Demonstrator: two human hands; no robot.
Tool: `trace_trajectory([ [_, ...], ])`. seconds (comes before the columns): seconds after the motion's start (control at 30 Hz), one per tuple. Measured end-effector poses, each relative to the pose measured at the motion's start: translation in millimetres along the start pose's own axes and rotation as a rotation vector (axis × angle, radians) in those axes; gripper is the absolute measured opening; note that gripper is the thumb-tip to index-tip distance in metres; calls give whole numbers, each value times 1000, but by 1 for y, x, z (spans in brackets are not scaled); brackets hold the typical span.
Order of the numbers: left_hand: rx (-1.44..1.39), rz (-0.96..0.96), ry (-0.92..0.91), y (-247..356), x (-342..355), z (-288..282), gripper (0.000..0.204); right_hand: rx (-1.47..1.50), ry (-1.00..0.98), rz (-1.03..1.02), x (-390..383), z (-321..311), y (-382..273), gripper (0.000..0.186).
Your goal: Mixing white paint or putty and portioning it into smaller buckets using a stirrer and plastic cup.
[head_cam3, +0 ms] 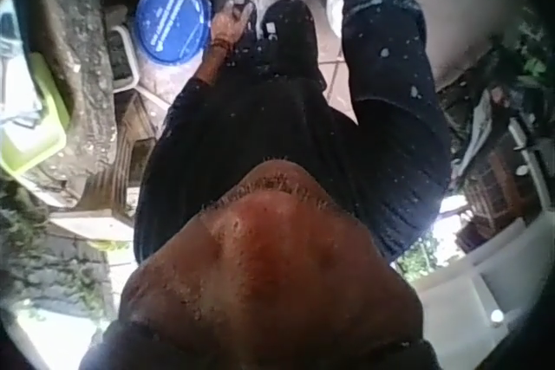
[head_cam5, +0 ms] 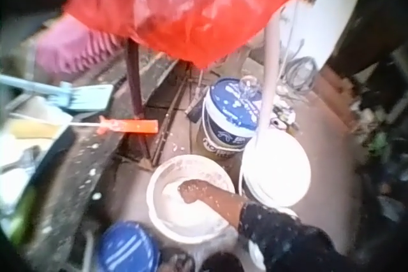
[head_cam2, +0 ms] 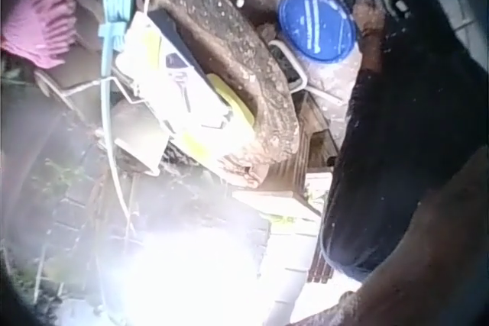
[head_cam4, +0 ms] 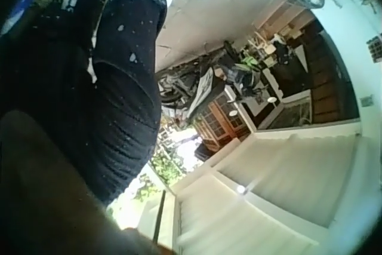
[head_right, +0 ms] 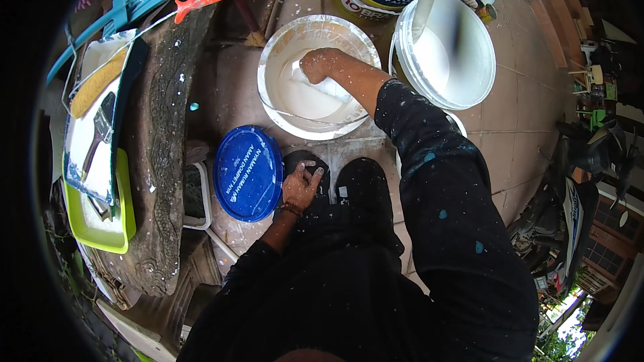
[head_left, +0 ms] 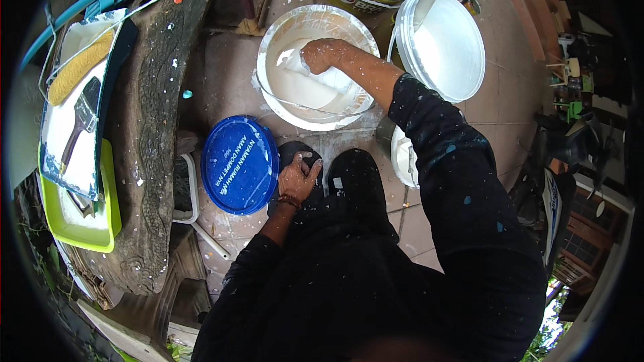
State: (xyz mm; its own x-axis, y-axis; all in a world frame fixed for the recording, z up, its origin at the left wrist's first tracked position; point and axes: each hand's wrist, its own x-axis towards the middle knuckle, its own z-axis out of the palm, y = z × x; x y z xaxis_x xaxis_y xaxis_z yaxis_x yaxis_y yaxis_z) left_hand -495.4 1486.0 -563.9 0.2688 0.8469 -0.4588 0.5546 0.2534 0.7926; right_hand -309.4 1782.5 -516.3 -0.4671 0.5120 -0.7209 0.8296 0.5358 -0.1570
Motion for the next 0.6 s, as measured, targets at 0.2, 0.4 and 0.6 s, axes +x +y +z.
trace_trajectory([
  [0.2, -19, 22, -13, 3, 2, -1, 41, 21, 27, -23, 20, 22, 15, 23],
  [0.4, 3, 52, 4, 0, 3, 1, 40, 7, 162, -91, 24, 42, 25, 17],
  [0.6, 14, 37, 5, 3, 2, -1, 42, -4, 202, -99, -20, 40, 22, 19],
])
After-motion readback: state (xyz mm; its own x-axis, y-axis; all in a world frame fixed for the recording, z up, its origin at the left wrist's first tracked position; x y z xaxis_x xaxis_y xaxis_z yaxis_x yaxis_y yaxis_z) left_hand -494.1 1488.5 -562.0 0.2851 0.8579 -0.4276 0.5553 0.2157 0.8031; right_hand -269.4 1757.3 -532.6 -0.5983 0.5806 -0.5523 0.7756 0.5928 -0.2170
